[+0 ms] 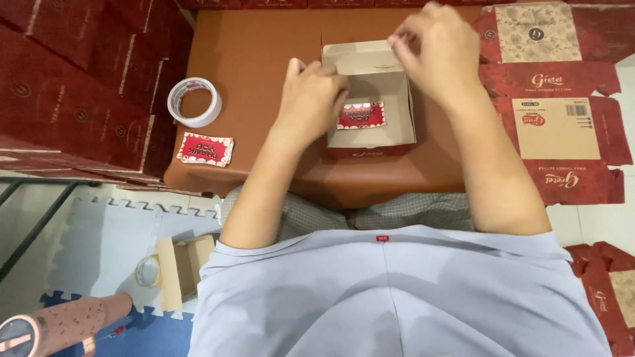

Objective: The person assembles flat-packed cardboard boxes by folding flaps and inserting a thank-you card into each box. They then close the boxes and stack them on the table.

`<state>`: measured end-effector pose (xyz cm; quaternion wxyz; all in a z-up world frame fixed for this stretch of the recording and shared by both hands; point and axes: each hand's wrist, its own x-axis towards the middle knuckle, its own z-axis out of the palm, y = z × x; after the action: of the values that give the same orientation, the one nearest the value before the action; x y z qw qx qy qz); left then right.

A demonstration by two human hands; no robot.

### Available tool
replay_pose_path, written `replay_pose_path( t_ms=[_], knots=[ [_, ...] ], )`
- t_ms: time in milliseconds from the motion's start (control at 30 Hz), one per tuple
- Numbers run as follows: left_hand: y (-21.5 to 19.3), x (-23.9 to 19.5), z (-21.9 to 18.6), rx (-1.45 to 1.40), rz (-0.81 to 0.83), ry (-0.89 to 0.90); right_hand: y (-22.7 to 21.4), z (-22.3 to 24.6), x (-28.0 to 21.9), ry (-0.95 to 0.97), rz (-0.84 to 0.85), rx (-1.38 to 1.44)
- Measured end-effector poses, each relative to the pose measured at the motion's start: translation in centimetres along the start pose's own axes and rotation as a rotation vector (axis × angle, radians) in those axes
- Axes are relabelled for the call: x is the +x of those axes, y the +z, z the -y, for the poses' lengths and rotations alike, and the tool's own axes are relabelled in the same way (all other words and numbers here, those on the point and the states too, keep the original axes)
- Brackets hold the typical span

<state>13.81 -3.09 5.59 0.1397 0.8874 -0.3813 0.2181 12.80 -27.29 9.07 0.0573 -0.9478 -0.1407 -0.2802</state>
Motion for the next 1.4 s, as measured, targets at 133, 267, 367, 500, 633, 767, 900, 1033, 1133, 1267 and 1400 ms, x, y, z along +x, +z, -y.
replay_pose_path(
  t_ms=[133, 267, 367, 500, 633, 767, 900, 1033, 1133, 1267, 1400],
  knots=[
    [-1.1, 0.4, 0.0, -0.028, -0.207, -0.134, 3.8, -2.6, 1.6, 0.253, -0.059, 0.044],
    [-1.7, 0.5, 0.3, -0.158, -0.300, -0.349, 3.8, -2.8, 0.9, 0.344, -0.108, 0.316],
    [-1.3, 1.1, 1.1, -0.254, -0.280, -0.470, 1.4, -1.6, -0.2, 0.304, -0.186, 0.461],
    [-0.8, 1.9, 1.8, -0.280, -0.252, -0.577, -2.3, 0.8, -2.1, 0.326, -0.177, 0.687],
    [-2.7, 0.4, 0.2, -0.294, -0.273, -0.587, -4.1, 2.1, -5.2, 0.317, -0.129, 0.670],
    [-4.6, -1.9, -2.2, -0.335, -0.196, -0.621, -4.8, 3.0, -7.1, 0.360, -0.006, 0.499],
    [-4.7, -3.8, -3.2, -0.426, -0.163, -0.612, -4.4, 3.3, -7.9, 0.315, -0.056, 0.395],
    [-4.6, -4.6, -3.5, -0.542, -0.120, -0.659, -4.4, 4.0, -8.3, 0.293, -0.062, 0.480],
    [-3.6, -5.4, -3.4, -0.666, -0.147, -0.679, -3.7, 4.2, -8.8, 0.287, -0.066, 0.523],
    [-2.2, -6.4, -3.8, -0.769, -0.172, -0.698, -3.1, 4.9, -9.7, 0.335, -0.097, 0.603],
    [-0.8, -7.1, -3.9, -0.824, -0.166, -0.722, -2.1, 5.0, -10.7, 0.307, -0.124, 0.736]
  ],
)
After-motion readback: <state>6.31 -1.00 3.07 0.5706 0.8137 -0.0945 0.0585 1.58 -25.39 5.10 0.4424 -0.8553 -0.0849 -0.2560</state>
